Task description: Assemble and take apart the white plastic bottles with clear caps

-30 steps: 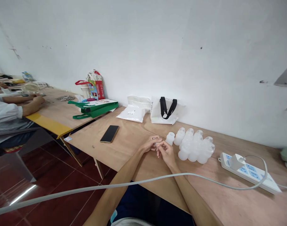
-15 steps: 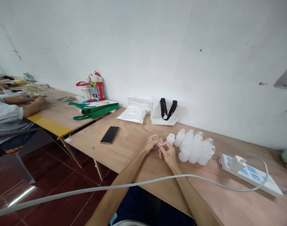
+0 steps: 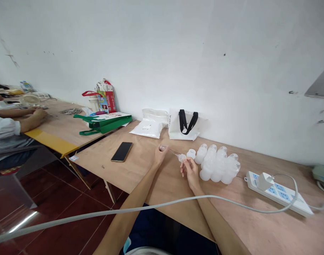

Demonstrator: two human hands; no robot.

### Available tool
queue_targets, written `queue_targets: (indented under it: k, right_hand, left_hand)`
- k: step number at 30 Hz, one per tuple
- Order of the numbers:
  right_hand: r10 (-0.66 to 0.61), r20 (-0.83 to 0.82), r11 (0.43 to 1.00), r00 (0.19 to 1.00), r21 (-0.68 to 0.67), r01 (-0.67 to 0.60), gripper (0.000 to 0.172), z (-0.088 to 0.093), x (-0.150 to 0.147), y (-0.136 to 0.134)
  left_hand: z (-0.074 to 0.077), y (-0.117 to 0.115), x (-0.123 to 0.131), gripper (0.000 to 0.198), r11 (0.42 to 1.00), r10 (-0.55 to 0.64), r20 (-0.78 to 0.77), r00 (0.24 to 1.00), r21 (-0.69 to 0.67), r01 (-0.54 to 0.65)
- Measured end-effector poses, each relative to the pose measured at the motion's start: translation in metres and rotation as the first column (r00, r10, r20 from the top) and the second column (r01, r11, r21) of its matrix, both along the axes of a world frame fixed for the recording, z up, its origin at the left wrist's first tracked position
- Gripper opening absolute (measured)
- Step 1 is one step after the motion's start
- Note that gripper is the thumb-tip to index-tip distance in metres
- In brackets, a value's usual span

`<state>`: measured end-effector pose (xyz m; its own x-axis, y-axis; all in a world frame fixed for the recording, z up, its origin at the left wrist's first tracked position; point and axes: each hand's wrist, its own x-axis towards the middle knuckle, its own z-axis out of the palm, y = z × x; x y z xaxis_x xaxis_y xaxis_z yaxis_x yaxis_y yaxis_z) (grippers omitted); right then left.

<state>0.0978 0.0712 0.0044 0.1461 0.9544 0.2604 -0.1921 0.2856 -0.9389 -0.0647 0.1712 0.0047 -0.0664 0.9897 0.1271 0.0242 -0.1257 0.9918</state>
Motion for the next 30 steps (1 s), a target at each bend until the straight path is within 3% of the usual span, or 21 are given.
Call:
queue_targets:
  k: [2, 4, 6, 8, 11, 13, 16, 19, 23, 27, 30]
  right_hand:
    - [0.030, -0.063, 0.999, 0.998, -0.033, -0.032, 0.037, -0.002, 0.000, 0.001]
    - [0.054, -0.095, 0.996, 0.994, -0.066, -0.061, 0.037, -0.004, 0.000, 0.002]
    - [0.080, -0.110, 0.992, 0.991, -0.093, -0.090, 0.038, -0.007, -0.001, 0.004]
    - [0.094, -0.127, 0.988, 0.987, -0.114, -0.109, 0.041, -0.008, -0.003, 0.005]
    - [0.081, -0.134, 0.987, 0.988, -0.124, -0.098, 0.045, -0.009, -0.004, 0.006]
    - [0.077, -0.120, 0.989, 0.990, -0.116, -0.091, 0.046, -0.010, -0.005, 0.006]
    - [0.092, -0.101, 0.989, 0.991, -0.107, -0.102, 0.046, -0.011, -0.004, 0.007]
    - [0.092, -0.099, 0.988, 0.991, -0.112, -0.103, 0.047, -0.014, -0.003, 0.009]
    - [0.120, -0.109, 0.985, 0.987, -0.114, -0.132, 0.046, -0.016, -0.002, 0.009]
    - [0.193, -0.098, 0.971, 0.976, -0.127, -0.205, 0.048, -0.016, -0.002, 0.009]
    - [0.215, -0.095, 0.965, 0.972, -0.134, -0.227, 0.048, -0.015, -0.001, 0.008]
  left_hand:
    - [0.000, 0.003, -0.010, 0.030, 0.994, 0.107, -0.090, 0.990, 0.002, -0.107]
    - [-0.002, 0.005, -0.021, 0.028, 0.980, 0.194, -0.304, 0.933, 0.009, -0.200]
    - [-0.003, 0.006, -0.030, 0.028, 0.964, 0.241, -0.558, 0.794, 0.044, -0.261]
    - [-0.004, 0.006, -0.036, 0.030, 0.958, 0.250, -0.693, 0.676, 0.076, -0.277]
    - [-0.002, 0.004, -0.041, 0.047, 0.958, 0.265, -0.706, 0.657, 0.116, -0.262]
    - [0.001, -0.001, -0.040, 0.055, 0.939, 0.340, -0.637, 0.692, 0.187, -0.289]
    - [0.005, -0.011, -0.037, 0.040, 0.911, 0.403, -0.466, 0.788, 0.284, -0.299]
    - [0.005, -0.025, -0.029, 0.039, 0.939, 0.278, -0.452, 0.848, 0.314, -0.140]
    - [0.000, -0.036, -0.014, 0.040, 0.922, -0.084, -0.433, 0.897, 0.307, 0.235]
    - [-0.005, -0.032, -0.004, 0.064, 0.876, -0.425, -0.268, 0.865, 0.122, 0.468]
    - [-0.007, -0.027, -0.003, 0.077, 0.813, -0.578, -0.128, 0.806, -0.008, 0.582]
